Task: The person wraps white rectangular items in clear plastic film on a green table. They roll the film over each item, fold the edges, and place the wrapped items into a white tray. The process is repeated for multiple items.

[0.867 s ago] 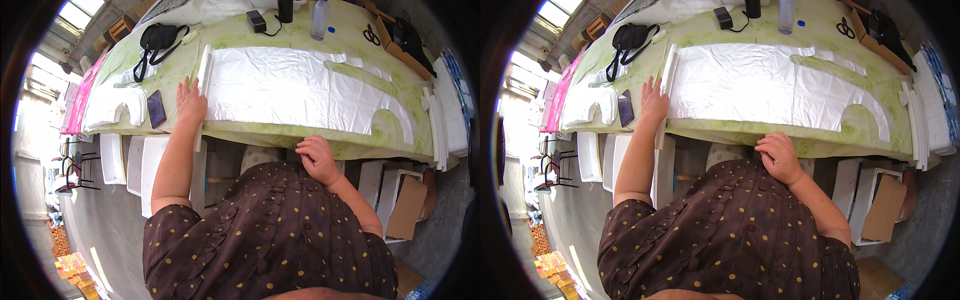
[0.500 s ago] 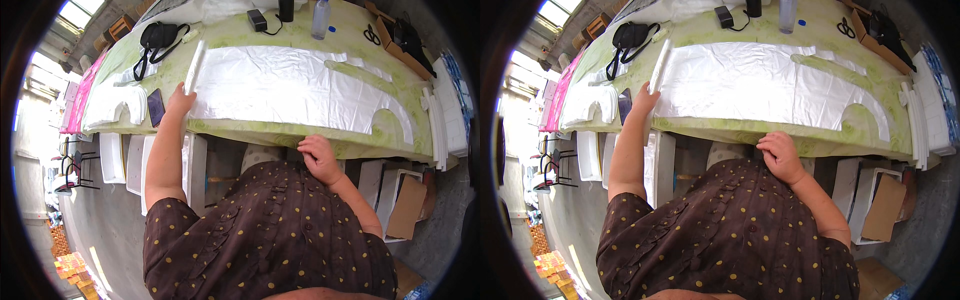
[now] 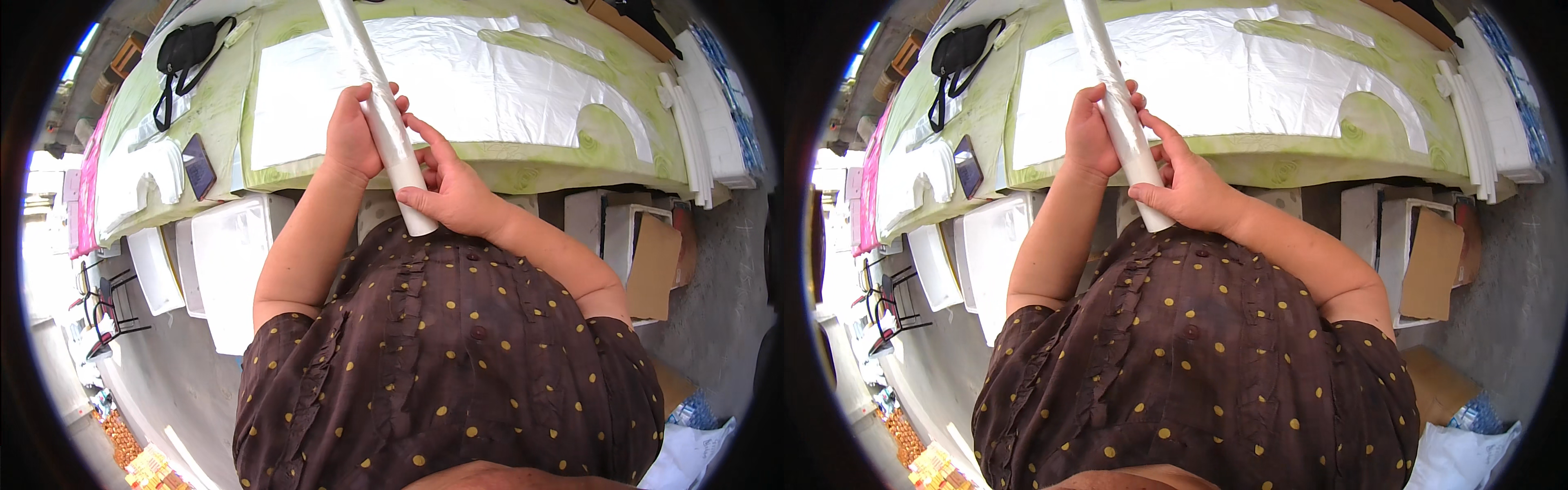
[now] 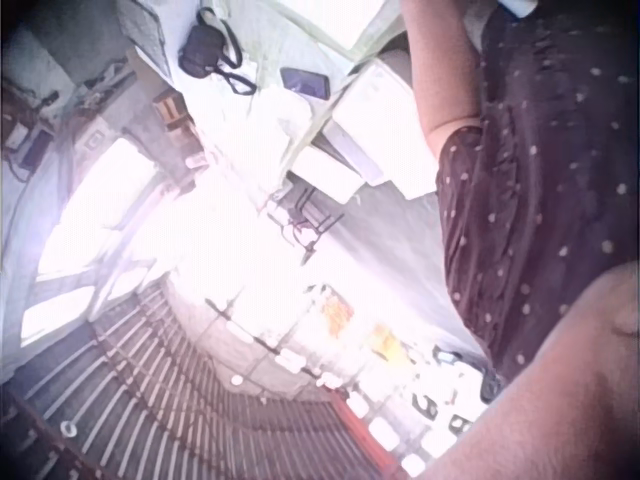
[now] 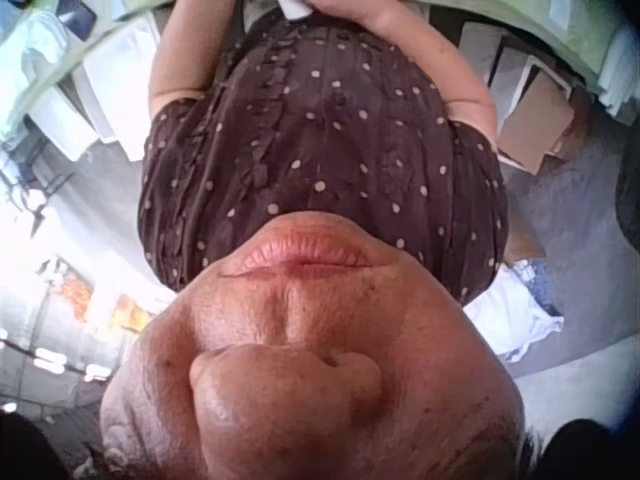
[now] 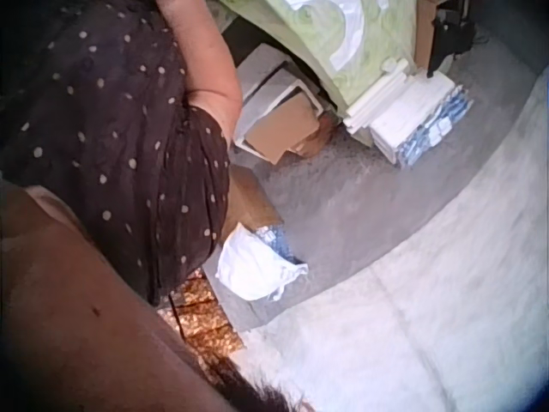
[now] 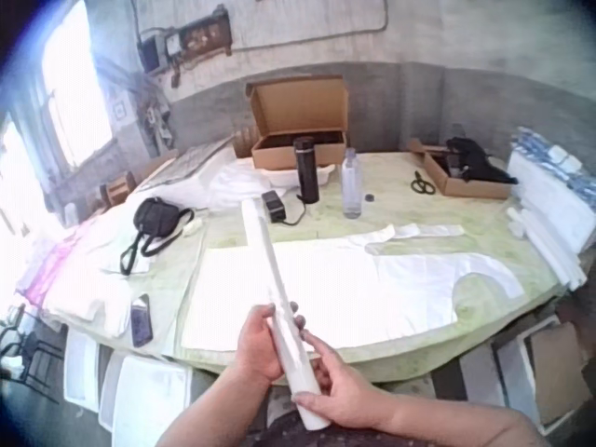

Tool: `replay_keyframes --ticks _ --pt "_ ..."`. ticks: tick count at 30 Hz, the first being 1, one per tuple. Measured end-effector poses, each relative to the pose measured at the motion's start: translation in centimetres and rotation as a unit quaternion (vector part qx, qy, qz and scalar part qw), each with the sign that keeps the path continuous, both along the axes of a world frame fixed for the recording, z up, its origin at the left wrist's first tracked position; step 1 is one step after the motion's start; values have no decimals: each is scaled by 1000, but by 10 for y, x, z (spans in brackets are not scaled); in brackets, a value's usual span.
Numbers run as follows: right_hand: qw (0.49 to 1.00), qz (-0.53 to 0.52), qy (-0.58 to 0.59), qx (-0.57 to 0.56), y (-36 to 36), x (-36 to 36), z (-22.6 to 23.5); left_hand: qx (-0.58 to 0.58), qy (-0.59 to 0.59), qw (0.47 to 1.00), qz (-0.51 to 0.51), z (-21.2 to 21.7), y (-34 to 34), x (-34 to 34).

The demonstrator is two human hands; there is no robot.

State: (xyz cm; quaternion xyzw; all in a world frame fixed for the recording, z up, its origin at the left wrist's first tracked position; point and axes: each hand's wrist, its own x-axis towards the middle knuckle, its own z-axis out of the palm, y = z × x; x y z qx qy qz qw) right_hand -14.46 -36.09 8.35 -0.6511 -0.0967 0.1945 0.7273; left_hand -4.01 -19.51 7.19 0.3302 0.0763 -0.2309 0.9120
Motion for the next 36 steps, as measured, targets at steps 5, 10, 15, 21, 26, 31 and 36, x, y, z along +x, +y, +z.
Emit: replay_keyframes --ticks 5,10,15,21,26,31,36 --pt "964 -72 -174 -189 -18 -3 -25 240 -120 959 90 11 -49 -21" --pt "972 -79 -94 -200 -55 -5 -30 552 -489 673 52 -22 -67 -25" --pt "983 -82 -1 -166 -104 -27 -38 378 -496 780 -56 -1 -62 -12" --pt "992 -95 73 -41 -132 -58 -44 453 -177 874 13 -17 -37 92" --pt "992 -89 84 -27 -137 -66 -46 487 -117 855 -136 -20 -32 146" --pt "992 -89 94 15 -141 -65 -49 520 -77 828 -194 -14 -36 175" --pt "993 -78 89 18 -138 -48 -51 557 -53 795 -235 -18 -34 199"
